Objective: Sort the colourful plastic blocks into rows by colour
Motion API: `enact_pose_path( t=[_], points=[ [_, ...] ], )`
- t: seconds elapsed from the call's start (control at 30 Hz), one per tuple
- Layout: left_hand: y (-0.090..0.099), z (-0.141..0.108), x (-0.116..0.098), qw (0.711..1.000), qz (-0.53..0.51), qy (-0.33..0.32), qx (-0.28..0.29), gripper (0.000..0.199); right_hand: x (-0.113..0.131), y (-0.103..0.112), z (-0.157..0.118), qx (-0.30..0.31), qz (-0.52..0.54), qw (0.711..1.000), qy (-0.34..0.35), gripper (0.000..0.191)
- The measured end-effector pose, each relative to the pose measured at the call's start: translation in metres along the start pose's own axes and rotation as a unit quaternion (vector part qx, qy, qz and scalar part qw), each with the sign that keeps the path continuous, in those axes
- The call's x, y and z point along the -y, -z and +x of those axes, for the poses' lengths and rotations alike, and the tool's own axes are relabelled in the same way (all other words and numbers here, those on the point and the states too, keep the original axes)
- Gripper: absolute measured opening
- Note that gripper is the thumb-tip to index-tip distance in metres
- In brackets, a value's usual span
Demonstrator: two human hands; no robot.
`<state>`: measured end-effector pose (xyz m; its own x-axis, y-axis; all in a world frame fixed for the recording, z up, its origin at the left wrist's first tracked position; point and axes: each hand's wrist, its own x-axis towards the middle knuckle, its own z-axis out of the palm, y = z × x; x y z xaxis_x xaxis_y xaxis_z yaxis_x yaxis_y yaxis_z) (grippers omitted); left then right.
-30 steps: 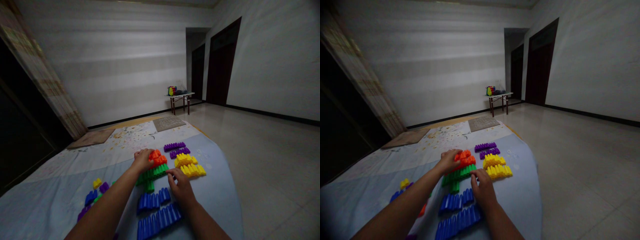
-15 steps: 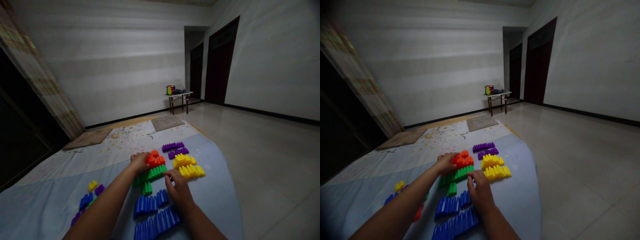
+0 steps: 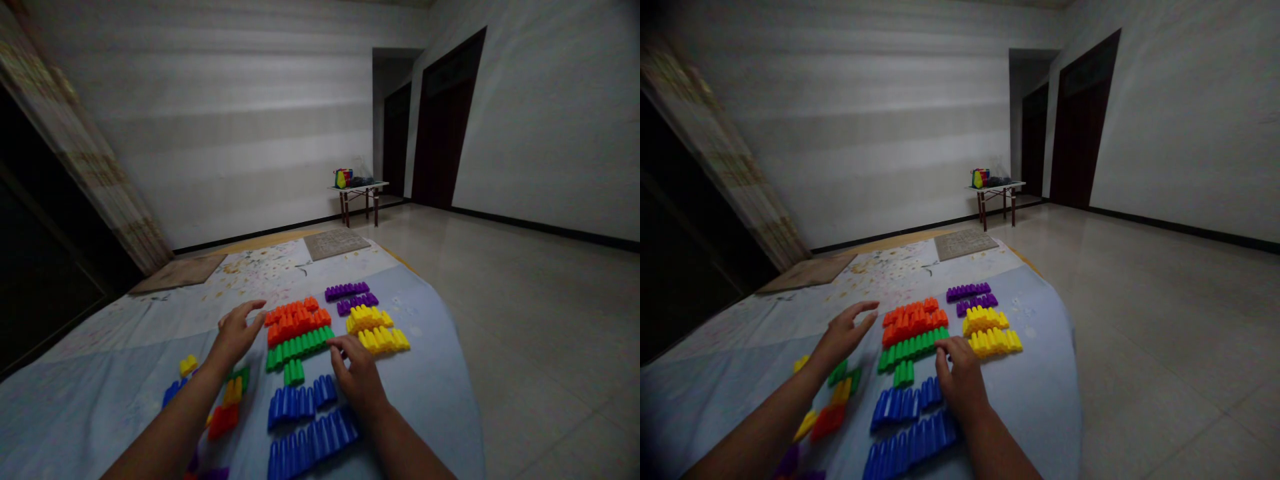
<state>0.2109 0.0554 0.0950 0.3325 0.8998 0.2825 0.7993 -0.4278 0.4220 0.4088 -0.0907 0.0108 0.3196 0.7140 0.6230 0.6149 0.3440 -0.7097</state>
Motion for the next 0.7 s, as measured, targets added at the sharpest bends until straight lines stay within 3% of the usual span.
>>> enact_pose_path(
  t=[0.17, 0.3, 0.43, 0.53, 0.7],
  points=[
    [0.027, -0.045, 0.075, 0.993, -0.073, 0.086, -0.027, 0.049, -0.001, 0.003, -0.001, 0.011, -0.006, 1.0, -0.002, 0.02],
    [0.041, -0.089, 0.111, 0.984, -0.114, 0.137, -0.022, 0.053, -0.003, 0.004, -0.003, 0.022, -0.007, 1.0, 0.001, 0.022],
    [0.049, -0.127, 0.116, 0.987, -0.083, 0.139, -0.008, 0.052, -0.001, 0.006, -0.004, 0.03, -0.013, 0.999, -0.003, 0.023],
    [0.051, -0.152, 0.113, 0.994, -0.058, 0.096, -0.001, 0.05, 0.0, 0.007, -0.006, 0.037, -0.02, 0.999, -0.007, 0.024],
    [0.062, -0.186, 0.109, 0.998, 0.007, 0.034, 0.057, 0.058, -0.006, 0.008, -0.008, 0.045, -0.029, 0.998, -0.015, 0.026]
  ],
)
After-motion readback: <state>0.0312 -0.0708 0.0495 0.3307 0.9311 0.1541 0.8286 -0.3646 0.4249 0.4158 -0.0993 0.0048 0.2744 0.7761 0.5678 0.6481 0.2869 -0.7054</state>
